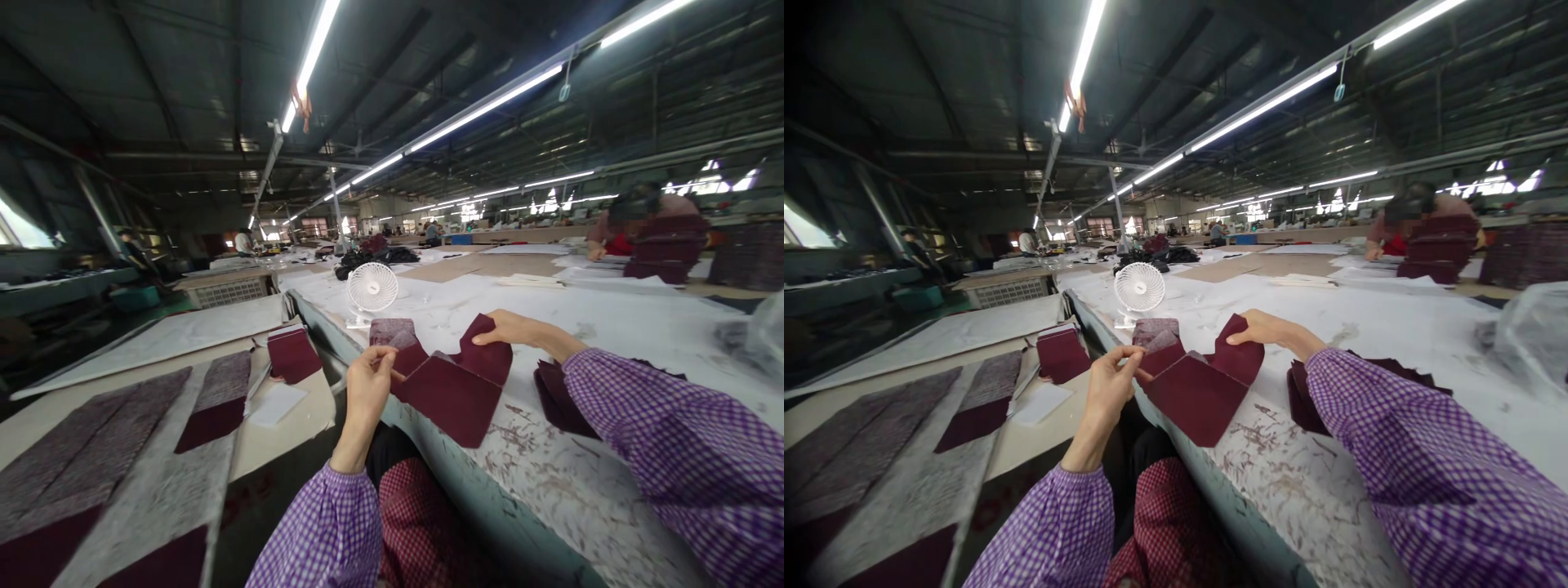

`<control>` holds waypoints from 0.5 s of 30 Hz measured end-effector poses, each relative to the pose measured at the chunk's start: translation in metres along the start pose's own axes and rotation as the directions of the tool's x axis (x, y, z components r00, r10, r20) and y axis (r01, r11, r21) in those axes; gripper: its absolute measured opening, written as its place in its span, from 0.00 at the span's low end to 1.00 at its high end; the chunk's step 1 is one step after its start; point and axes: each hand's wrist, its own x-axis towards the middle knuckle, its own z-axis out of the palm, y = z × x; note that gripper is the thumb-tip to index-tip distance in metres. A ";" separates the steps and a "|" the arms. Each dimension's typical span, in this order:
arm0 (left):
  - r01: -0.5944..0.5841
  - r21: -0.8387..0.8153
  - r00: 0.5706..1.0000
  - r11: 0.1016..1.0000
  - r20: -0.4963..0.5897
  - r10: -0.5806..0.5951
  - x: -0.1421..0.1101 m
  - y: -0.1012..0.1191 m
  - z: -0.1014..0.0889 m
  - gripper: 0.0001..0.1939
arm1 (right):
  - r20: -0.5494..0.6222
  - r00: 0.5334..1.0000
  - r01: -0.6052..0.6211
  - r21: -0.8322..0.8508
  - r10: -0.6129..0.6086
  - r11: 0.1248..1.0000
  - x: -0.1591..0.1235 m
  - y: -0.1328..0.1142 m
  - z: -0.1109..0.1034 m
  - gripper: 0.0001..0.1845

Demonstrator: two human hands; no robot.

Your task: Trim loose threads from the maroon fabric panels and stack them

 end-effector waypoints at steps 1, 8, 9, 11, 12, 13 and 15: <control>0.053 -0.082 0.997 0.995 0.068 -0.047 -0.003 0.002 -0.002 0.13 | 0.032 0.999 0.017 0.006 -0.017 1.000 0.000 -0.002 -0.002 0.17; 0.091 -0.241 0.994 0.966 0.089 -0.071 -0.015 -0.010 -0.016 0.18 | 0.130 0.991 0.034 0.034 -0.038 0.999 0.010 -0.002 0.000 0.17; 0.076 -0.220 0.997 0.973 0.034 -0.070 -0.014 -0.013 -0.016 0.17 | 0.118 0.992 0.028 0.038 -0.032 0.999 0.011 -0.002 0.001 0.16; 0.050 -0.195 0.998 0.980 -0.026 -0.057 -0.012 -0.017 -0.017 0.15 | 0.091 0.995 0.036 0.066 -0.042 0.997 0.013 -0.003 0.000 0.15; 0.036 -0.201 0.998 0.979 -0.040 -0.045 -0.011 -0.018 -0.017 0.15 | 0.077 0.995 0.052 0.085 -0.059 0.995 0.012 -0.004 -0.002 0.15; 0.017 -0.221 0.998 0.975 -0.062 -0.031 -0.010 -0.018 -0.017 0.14 | 0.063 0.995 0.072 0.104 -0.079 0.992 0.010 -0.005 -0.006 0.15; -0.051 -0.285 0.988 0.957 -0.156 0.006 -0.010 -0.017 -0.020 0.14 | 0.029 0.993 0.108 0.132 -0.113 0.985 0.004 -0.009 -0.014 0.15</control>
